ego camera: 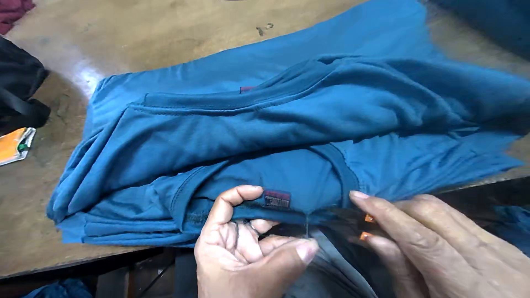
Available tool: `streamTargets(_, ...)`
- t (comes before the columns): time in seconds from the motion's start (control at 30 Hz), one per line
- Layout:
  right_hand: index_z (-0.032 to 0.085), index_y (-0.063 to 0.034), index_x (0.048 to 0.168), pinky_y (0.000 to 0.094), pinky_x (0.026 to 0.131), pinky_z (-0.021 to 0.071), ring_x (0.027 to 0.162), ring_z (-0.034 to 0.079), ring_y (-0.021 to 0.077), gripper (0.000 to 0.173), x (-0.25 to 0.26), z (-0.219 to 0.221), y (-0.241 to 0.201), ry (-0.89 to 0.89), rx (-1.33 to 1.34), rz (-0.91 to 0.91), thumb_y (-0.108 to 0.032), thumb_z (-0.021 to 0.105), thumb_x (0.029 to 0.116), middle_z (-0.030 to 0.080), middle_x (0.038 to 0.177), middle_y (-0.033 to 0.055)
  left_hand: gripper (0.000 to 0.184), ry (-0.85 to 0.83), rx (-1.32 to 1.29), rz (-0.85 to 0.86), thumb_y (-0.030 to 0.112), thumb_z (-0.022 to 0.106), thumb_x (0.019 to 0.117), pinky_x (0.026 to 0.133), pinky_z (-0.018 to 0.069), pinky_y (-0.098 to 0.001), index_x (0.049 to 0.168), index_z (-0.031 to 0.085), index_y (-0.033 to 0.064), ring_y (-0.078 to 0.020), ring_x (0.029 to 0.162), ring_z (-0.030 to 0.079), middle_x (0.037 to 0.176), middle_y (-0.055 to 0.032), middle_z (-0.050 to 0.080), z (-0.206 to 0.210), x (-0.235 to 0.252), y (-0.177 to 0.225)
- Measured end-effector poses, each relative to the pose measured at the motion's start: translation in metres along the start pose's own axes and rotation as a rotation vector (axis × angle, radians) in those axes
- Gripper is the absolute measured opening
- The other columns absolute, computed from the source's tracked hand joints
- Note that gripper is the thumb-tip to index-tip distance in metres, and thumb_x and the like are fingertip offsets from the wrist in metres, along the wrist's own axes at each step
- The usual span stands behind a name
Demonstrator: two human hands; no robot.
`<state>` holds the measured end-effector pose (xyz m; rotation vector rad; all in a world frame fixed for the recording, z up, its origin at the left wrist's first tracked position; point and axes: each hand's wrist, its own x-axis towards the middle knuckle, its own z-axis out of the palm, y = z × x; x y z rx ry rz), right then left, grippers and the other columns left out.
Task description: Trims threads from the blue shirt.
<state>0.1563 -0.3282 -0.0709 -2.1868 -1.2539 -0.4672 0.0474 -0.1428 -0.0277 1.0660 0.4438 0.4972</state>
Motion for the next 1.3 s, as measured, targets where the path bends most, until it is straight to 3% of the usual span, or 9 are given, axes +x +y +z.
streamTargets(0.2, 0.065, -0.0097, 0.129, 0.0348, 0.061, 0.0403, 0.072, 0.054, 0.0216, 0.037, 0.006, 0.014, -0.006, 0.087, 0.0, -0.053, -0.032, 0.045, 0.1089, 0.06, 0.084, 0.0096, 0.056, 0.005, -0.02, -0.016, -0.012, 0.082, 0.0705, 0.075, 0.0663, -0.0358, 0.12, 0.056, -0.0061, -0.0206, 0.083, 0.076, 0.091, -0.0147, 0.073, -0.001, -0.002, 0.002)
streamTargets(0.3, 0.067, -0.0083, 0.125, 0.0346, 0.061, 0.0403, 0.072, 0.055, 0.0211, 0.036, 0.009, 0.016, -0.008, 0.091, 0.006, -0.052, -0.031, 0.045, 0.1087, 0.061, 0.083, 0.0091, 0.037, -0.021, -0.038, -0.005, -0.012, 0.084, 0.0724, 0.08, 0.0655, -0.0415, 0.099, 0.059, -0.0065, -0.0283, 0.086, 0.077, 0.091, -0.0202, 0.074, -0.006, -0.003, -0.001)
streamTargets(0.53, 0.068, -0.0082, 0.111, 0.0345, 0.056, 0.0374, 0.066, 0.053, 0.0202, 0.03, 0.012, 0.023, -0.007, 0.109, 0.0, -0.046, -0.027, 0.045, 0.1082, 0.056, 0.075, 0.0072, 0.034, 0.005, -0.002, -0.004, -0.01, 0.085, 0.0715, 0.074, 0.0663, -0.0395, 0.09, 0.059, 0.0026, -0.021, 0.07, 0.075, 0.075, -0.0109, 0.071, -0.008, -0.006, -0.004)
streamTargets(0.7, 0.065, -0.0064, 0.121, 0.0256, 0.067, 0.0496, 0.078, 0.06, 0.0091, 0.036, 0.019, 0.018, 0.001, 0.104, 0.237, 0.104, -0.03, 0.039, 0.1118, 0.064, 0.091, 0.0057, 0.077, -0.179, 0.047, 0.042, -0.025, 0.073, 0.0743, 0.076, 0.0671, -0.0417, 0.139, 0.039, -0.0006, -0.034, 0.103, 0.073, 0.125, -0.0239, 0.063, -0.021, -0.013, -0.003)
streamTargets(0.8, 0.064, -0.0108, 0.128, 0.0177, 0.066, 0.0476, 0.077, 0.057, -0.0009, 0.041, 0.016, 0.014, 0.01, 0.125, 0.434, 0.198, -0.038, 0.038, 0.1118, 0.065, 0.097, -0.0034, 0.073, -0.307, 0.272, 0.065, -0.018, 0.073, 0.0804, 0.072, 0.0665, -0.0405, 0.143, 0.04, -0.002, -0.0348, 0.104, 0.073, 0.121, -0.0229, 0.068, -0.046, -0.023, -0.002)
streamTargets(0.93, 0.063, -0.0146, 0.128, 0.0255, 0.066, 0.048, 0.077, 0.058, 0.0083, 0.04, 0.008, 0.005, 0.011, -0.033, 0.306, 0.096, -0.043, 0.062, 0.0994, 0.064, 0.093, 0.0029, 0.023, -0.428, 0.796, 0.132, 0.007, 0.072, 0.0953, 0.069, 0.0607, -0.0282, 0.114, 0.071, -0.0064, -0.0142, 0.076, 0.071, 0.089, -0.0123, 0.073, -0.087, -0.039, 0.005)
streamTargets(1.03, 0.066, -0.0151, 0.13, 0.037, 0.057, 0.0441, 0.07, 0.057, 0.0216, 0.038, 0.006, 0.009, 0.009, -0.112, 0.131, -0.018, -0.031, 0.065, 0.095, 0.06, 0.085, 0.0105, 0.019, -0.488, 1.039, 0.254, 0.015, 0.066, 0.1007, 0.067, 0.0544, -0.0269, 0.095, 0.077, 0.0003, -0.0135, 0.073, 0.067, 0.081, -0.0109, 0.072, -0.109, -0.043, 0.02)
streamTargets(1.17, 0.07, -0.0046, 0.118, 0.0403, 0.059, 0.0453, 0.07, 0.058, 0.0253, 0.03, 0.01, 0.01, 0.014, -0.096, 0.061, -0.015, -0.023, 0.058, 0.0978, 0.062, 0.083, 0.0151, 0.01, -0.338, 1.115, 0.509, 0.008, 0.069, 0.096, 0.084, 0.0585, -0.0249, 0.105, 0.07, 0.005, -0.012, 0.098, 0.068, 0.107, -0.0087, 0.069, -0.122, -0.039, 0.045)
streamTargets(1.3, 0.071, 0.0012, 0.103, 0.0412, 0.06, 0.0482, 0.071, 0.062, 0.0265, 0.026, 0.018, -0.003, 0.017, -0.178, 0.086, -0.024, -0.018, 0.054, 0.0989, 0.064, 0.082, 0.017, 0.029, -0.289, 1.279, 0.824, 0.014, 0.07, 0.0951, 0.108, 0.0448, -0.0362, 0.123, 0.065, 0.0184, -0.0153, 0.127, 0.057, 0.128, 0.0045, 0.068, -0.126, -0.01, 0.059)
